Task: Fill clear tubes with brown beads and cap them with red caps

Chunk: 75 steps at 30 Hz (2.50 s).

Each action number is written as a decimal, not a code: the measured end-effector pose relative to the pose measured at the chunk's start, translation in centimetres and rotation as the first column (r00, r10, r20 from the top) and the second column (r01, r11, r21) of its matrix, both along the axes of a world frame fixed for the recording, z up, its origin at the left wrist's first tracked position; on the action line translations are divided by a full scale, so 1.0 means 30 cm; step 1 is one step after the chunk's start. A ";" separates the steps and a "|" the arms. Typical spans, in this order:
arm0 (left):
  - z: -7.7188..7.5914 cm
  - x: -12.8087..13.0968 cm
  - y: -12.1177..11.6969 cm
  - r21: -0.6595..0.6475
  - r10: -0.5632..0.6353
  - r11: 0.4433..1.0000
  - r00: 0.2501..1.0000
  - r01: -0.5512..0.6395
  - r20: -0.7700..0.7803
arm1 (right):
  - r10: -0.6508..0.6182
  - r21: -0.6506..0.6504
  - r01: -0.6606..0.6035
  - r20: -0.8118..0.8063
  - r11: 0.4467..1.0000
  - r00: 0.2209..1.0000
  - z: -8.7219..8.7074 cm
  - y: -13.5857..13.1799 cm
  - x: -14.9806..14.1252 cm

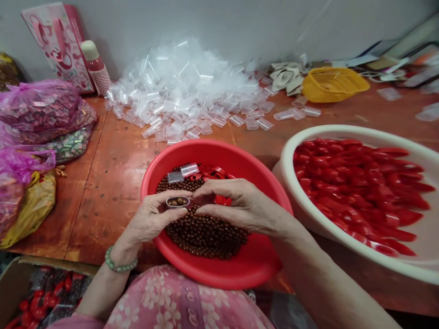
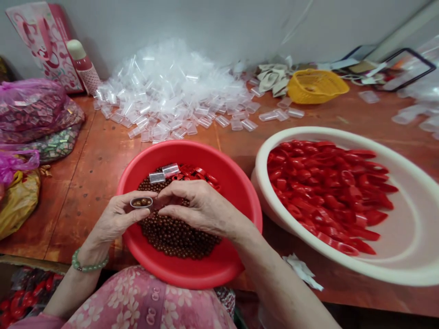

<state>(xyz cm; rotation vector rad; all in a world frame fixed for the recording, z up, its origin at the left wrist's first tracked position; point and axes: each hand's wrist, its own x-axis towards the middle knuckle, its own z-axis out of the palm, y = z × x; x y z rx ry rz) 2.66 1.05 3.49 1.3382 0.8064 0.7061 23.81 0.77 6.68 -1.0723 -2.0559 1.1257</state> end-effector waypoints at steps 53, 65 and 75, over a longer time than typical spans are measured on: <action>-0.023 0.013 0.061 -0.455 -0.041 0.838 0.867 0.301 0.497 | 0.054 -0.023 -0.061 0.821 0.998 0.568 -0.190 -0.045 0.083; -0.028 0.001 0.068 -0.496 -0.025 0.792 0.832 0.354 0.554 | -0.334 0.013 0.333 0.067 0.943 0.940 -0.179 -0.041 0.087; -0.010 0.066 0.018 -0.532 0.203 0.847 0.934 -0.017 0.294 | -0.567 -0.470 0.332 -0.562 0.818 0.603 -0.097 -0.025 -0.052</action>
